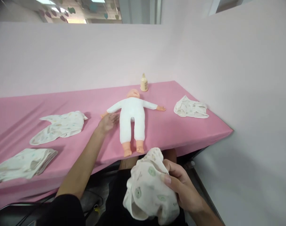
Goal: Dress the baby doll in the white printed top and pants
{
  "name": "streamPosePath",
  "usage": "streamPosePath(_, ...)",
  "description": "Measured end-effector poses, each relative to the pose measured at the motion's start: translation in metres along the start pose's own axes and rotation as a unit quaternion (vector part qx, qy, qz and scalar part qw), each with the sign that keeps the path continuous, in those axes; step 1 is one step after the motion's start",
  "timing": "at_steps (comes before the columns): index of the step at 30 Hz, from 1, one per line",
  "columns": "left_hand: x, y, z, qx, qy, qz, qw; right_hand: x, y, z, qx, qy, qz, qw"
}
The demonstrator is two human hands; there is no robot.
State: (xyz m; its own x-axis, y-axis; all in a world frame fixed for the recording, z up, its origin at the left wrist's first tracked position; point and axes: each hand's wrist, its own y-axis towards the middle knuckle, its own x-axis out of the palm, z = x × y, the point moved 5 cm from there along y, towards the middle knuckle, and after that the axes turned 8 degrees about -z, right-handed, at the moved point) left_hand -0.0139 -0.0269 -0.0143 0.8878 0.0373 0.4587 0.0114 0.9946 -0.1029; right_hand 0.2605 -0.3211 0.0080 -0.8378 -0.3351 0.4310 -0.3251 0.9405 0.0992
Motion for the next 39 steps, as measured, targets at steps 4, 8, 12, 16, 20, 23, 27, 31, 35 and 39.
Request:
streamPosePath(4,-0.020,-0.114,0.026,0.173,0.067,0.025,0.982,0.015,0.008,-0.006,-0.027,0.006,-0.033,0.999)
streamPosePath(8,-0.014,-0.223,0.001,0.091,0.176,-0.069,0.978,0.033,0.011,-0.015,-0.070,-0.011,-0.081,0.994)
streamPosePath(12,0.006,-0.275,-0.057,-0.182,0.053,-0.255,0.948,0.052,0.011,-0.018,-0.090,-0.072,-0.170,0.979)
streamPosePath(16,0.014,-0.274,-0.071,-0.251,-0.099,-0.259,0.927,0.046,0.006,-0.010,-0.060,-0.193,-0.148,0.968)
streamPosePath(20,0.016,-0.266,-0.062,-0.244,-0.107,-0.207,0.941,0.017,-0.001,0.000,0.033,-0.239,-0.016,0.970)
streamPosePath(23,0.016,-0.266,-0.046,-0.180,-0.023,-0.172,0.968,0.003,0.001,0.002,0.065,-0.224,0.056,0.971)
streamPosePath(27,0.022,-0.276,-0.008,-0.011,0.211,-0.195,0.958,0.003,0.012,0.001,0.091,-0.159,0.119,0.976)
streamPosePath(31,0.034,-0.294,0.033,0.187,0.403,-0.182,0.877,0.011,0.023,-0.005,0.124,-0.150,0.089,0.977)
streamPosePath(35,0.046,-0.299,0.049,0.258,0.474,-0.147,0.829,0.011,0.031,-0.025,0.043,-0.181,0.143,0.972)
streamPosePath(39,0.066,-0.300,0.043,0.276,0.506,-0.112,0.810,0.025,0.019,-0.050,-0.124,-0.262,0.299,0.909)
